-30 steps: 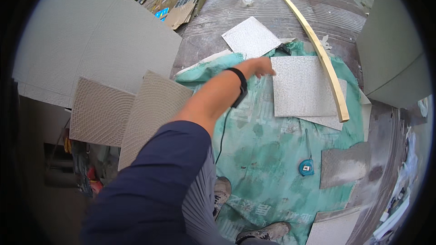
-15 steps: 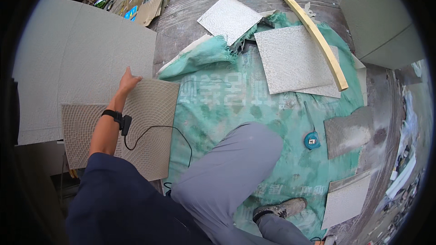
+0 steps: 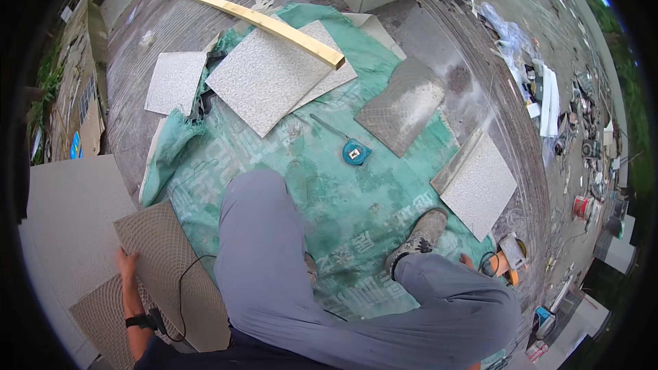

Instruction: Measure and cut floor tiles using a power circular saw.

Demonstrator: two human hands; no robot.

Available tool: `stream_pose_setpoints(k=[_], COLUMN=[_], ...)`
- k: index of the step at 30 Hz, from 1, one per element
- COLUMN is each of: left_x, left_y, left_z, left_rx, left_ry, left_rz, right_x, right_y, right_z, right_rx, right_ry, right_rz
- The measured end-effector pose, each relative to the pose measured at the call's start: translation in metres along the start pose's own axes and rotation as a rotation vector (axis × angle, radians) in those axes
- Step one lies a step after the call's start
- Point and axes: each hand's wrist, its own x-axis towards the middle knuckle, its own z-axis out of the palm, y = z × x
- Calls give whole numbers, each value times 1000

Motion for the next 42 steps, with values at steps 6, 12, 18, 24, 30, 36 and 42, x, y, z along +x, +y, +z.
stream_pose_setpoints(k=[6, 12, 18, 24, 30, 36, 42], left_x=[-142, -160, -173, -189, -188, -181, -239], left_y=[23, 71, 153, 310, 444, 550, 674], left_z=[65, 79, 9, -50, -60, -37, 42], left_rx=[22, 269, 31, -103, -182, -297, -442], left_ry=[-35, -15, -67, -85, -42, -78, -134], left_rz=[-232, -175, -121, 126, 459, 858, 1288], right_x=[7, 31, 22, 17, 16, 21, 35], right_y=[-23, -40, -39, -95, -178, -215, -238], right_z=[2, 6, -26, -76, -127, -152, -140], right_rx=[58, 78, -34, -24, 211, 379, 686], right_ry=[15, 80, 34, 112, 198, 115, 23], right_rz=[-74, -247, -335, -427, -620, -755, -863])
